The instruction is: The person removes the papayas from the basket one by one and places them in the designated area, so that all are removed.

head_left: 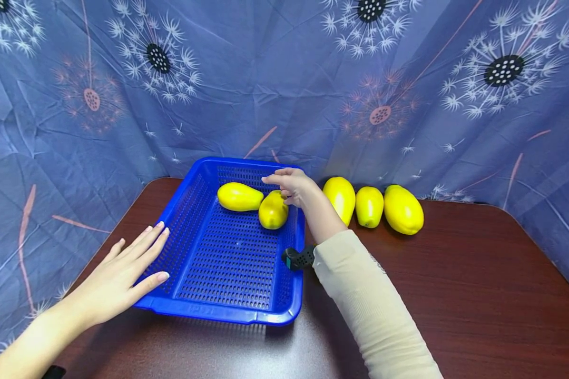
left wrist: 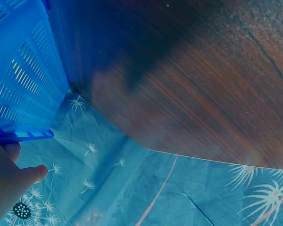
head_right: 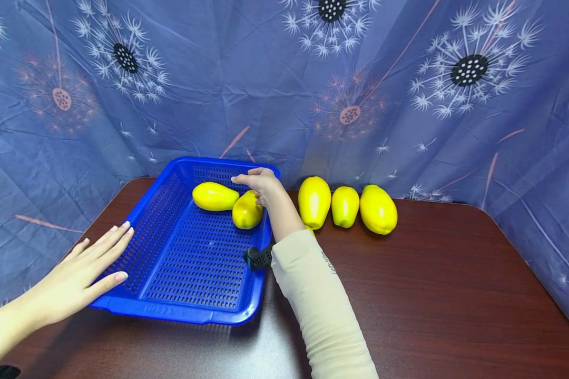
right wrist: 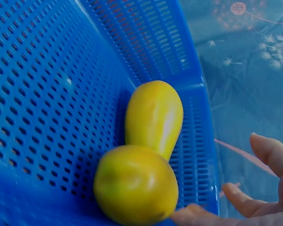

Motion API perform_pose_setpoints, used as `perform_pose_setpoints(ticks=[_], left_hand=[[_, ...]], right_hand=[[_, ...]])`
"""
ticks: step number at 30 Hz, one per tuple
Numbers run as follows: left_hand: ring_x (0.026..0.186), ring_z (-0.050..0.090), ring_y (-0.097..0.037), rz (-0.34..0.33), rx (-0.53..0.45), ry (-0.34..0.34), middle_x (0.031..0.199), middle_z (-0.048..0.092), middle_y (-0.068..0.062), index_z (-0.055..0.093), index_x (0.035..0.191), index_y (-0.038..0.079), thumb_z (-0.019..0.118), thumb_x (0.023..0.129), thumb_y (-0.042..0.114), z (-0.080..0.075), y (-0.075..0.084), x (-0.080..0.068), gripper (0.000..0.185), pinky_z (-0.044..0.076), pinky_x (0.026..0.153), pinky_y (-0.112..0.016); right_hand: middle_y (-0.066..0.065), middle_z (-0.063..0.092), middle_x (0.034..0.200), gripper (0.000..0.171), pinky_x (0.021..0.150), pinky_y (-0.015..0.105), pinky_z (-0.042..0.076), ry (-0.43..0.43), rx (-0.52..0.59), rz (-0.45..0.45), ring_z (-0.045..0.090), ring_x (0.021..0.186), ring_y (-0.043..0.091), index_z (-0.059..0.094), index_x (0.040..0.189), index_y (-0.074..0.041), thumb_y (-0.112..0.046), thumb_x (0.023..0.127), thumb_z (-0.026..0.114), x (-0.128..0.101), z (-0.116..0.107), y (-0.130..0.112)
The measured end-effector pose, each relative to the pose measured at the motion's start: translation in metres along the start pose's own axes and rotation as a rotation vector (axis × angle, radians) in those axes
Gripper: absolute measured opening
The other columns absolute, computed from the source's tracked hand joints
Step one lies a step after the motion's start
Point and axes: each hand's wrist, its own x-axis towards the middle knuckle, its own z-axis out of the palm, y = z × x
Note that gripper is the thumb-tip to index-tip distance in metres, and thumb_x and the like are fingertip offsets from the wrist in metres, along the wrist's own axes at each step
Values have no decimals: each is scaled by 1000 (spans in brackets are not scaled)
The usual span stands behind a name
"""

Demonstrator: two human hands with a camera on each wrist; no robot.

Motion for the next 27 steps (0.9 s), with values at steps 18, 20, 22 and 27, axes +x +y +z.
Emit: perform_pose_setpoints(ticks=[18, 20, 22, 27], left_hand=[[142, 0, -14, -2, 9, -10, 156, 13, -5, 20, 150, 12, 53, 94, 35, 0, 0, 1, 68, -3, 109, -54], [142, 0, -14, -4, 7, -14, 156, 12, -5, 19, 150, 12, 52, 94, 35, 0, 0, 1, 69, -3, 109, -54], [142, 0, -14, -6, 5, -17, 156, 12, -5, 19, 150, 12, 52, 94, 35, -1, 0, 1, 69, -3, 109, -54], [142, 0, -15, -13, 1, -22, 156, 12, -5, 18, 150, 13, 52, 94, 36, -1, -1, 0, 69, -3, 109, -55]], right_hand=[[18, 41, 136, 62, 98, 39, 40, 110, -501, 6, 44, 119, 29, 31, 142, 0, -14, 90, 61, 8, 29, 25], [18, 45, 131, 61, 94, 38, 42, 111, -544, -8, 48, 114, 29, 35, 140, -1, -15, 88, 64, 8, 30, 26], [18, 46, 130, 63, 94, 38, 43, 109, -564, -22, 48, 112, 29, 37, 139, -3, -16, 85, 67, 9, 31, 27], [16, 45, 131, 69, 89, 38, 47, 69, -645, -39, 48, 112, 29, 42, 136, -6, -24, 78, 75, 11, 34, 28]])
